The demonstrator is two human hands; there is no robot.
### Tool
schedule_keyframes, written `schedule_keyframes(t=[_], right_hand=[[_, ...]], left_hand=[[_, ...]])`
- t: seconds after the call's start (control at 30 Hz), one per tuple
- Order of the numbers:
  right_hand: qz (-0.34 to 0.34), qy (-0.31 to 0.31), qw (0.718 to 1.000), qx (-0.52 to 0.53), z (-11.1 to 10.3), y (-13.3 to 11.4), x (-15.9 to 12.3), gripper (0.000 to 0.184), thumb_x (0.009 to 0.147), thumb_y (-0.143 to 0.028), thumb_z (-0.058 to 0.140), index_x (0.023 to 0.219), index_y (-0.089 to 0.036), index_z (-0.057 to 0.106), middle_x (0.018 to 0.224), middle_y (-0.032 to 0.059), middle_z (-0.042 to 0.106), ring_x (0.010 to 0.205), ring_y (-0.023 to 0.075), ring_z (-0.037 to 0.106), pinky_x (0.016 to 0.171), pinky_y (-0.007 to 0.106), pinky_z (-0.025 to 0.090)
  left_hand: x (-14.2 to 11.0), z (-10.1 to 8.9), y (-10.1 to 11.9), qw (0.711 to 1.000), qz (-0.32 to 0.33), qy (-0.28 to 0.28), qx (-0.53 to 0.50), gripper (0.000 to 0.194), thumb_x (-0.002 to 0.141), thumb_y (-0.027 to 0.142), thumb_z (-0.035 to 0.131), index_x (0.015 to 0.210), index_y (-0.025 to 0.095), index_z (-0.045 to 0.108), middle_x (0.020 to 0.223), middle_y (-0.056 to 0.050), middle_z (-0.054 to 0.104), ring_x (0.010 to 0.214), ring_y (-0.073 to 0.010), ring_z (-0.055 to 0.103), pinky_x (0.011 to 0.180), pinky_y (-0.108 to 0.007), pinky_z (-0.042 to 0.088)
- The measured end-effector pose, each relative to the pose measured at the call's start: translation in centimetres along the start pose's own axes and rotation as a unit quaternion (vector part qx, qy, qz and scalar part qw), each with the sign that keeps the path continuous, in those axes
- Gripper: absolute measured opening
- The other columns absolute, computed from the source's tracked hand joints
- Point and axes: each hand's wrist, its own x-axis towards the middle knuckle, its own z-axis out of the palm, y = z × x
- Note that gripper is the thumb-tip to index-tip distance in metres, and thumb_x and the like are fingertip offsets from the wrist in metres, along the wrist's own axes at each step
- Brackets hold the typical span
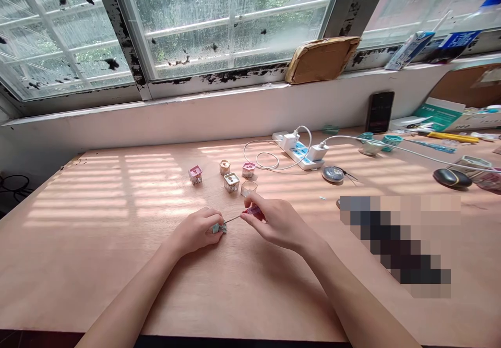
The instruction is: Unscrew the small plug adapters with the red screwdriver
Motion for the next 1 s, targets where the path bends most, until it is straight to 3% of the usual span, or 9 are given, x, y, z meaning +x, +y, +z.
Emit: schedule_keyframes(t=[0.1, 0.23, 0.4, 0.57, 0.73, 0.9, 1.0], right_hand=[[-0.011, -0.020, 0.999, 0.031, -0.16, -0.01, -0.03, 0.008, 0.096, -0.028, 0.056, 0.090, -0.023, 0.053, 0.073, 0.0002, 0.069, 0.060, 0.0176, 0.062, 0.055, 0.025, 0.034], [-0.003, 0.014, 1.000, -0.025, 0.00, 0.09, -0.15, 0.028, 0.097, -0.039, 0.058, 0.076, -0.023, 0.050, 0.061, 0.0001, 0.063, 0.050, 0.0168, 0.057, 0.051, 0.027, 0.029], [-0.009, -0.017, 1.000, -0.004, -0.14, 0.03, -0.26, 0.007, 0.095, -0.028, 0.058, 0.091, -0.024, 0.054, 0.074, -0.0003, 0.069, 0.058, 0.0171, 0.061, 0.054, 0.025, 0.033], [0.004, -0.002, 0.999, -0.040, -0.24, 0.08, -0.30, 0.028, 0.096, -0.036, 0.059, 0.074, -0.023, 0.049, 0.061, 0.0001, 0.064, 0.050, 0.0170, 0.056, 0.052, 0.027, 0.027], [-0.002, -0.033, 0.999, 0.004, -0.55, -0.24, -0.42, 0.003, 0.093, -0.023, 0.055, 0.091, -0.024, 0.052, 0.073, -0.0004, 0.067, 0.057, 0.0170, 0.058, 0.054, 0.026, 0.031], [0.003, -0.010, 1.000, -0.011, -0.31, -0.04, -0.46, 0.024, 0.095, -0.034, 0.058, 0.076, -0.023, 0.049, 0.064, 0.0002, 0.063, 0.052, 0.0167, 0.055, 0.052, 0.027, 0.029], [0.003, -0.018, 1.000, -0.001, -0.35, 0.02, -0.40, 0.017, 0.095, -0.031, 0.058, 0.081, -0.023, 0.051, 0.068, 0.0002, 0.066, 0.055, 0.0167, 0.057, 0.053, 0.026, 0.031]], left_hand=[[-0.04, 0.05, 0.04, 1.000, -0.002, 0.002, 0.009, 0.016, 0.082, 0.008, 0.061, 0.093, 0.020, 0.062, 0.101, -0.006, 0.069, 0.090, -0.0187, 0.063, 0.076, -0.027, 0.052], [-0.09, 0.10, 0.09, 1.000, -0.007, -0.002, 0.018, 0.014, 0.083, 0.010, 0.061, 0.093, 0.020, 0.063, 0.100, -0.005, 0.069, 0.088, -0.0174, 0.063, 0.073, -0.025, 0.050], [-0.04, 0.05, 0.07, 1.000, -0.006, -0.003, 0.022, 0.016, 0.082, 0.009, 0.062, 0.092, 0.021, 0.062, 0.100, -0.005, 0.069, 0.086, -0.0170, 0.062, 0.072, -0.024, 0.049], [0.00, -0.20, 0.35, 0.999, -0.041, -0.012, 0.033, 0.026, 0.080, 0.010, 0.065, 0.103, 0.022, 0.060, 0.089, -0.002, 0.065, 0.081, -0.0166, 0.061, 0.069, -0.024, 0.048], [0.01, -0.31, 0.64, 0.996, -0.079, -0.020, 0.034, 0.030, 0.081, 0.011, 0.064, 0.108, 0.022, 0.058, 0.086, 0.000, 0.062, 0.072, -0.0143, 0.057, 0.065, -0.024, 0.045], [-0.04, -0.32, 0.69, 0.996, -0.088, -0.019, 0.024, 0.029, 0.081, 0.012, 0.064, 0.108, 0.022, 0.059, 0.087, 0.001, 0.062, 0.069, -0.0132, 0.056, 0.065, -0.023, 0.044], [-0.05, -0.24, 0.60, 0.995, -0.092, -0.020, 0.020, 0.031, 0.080, 0.012, 0.066, 0.109, 0.022, 0.059, 0.087, 0.000, 0.062, 0.073, -0.0141, 0.058, 0.067, -0.023, 0.045]])
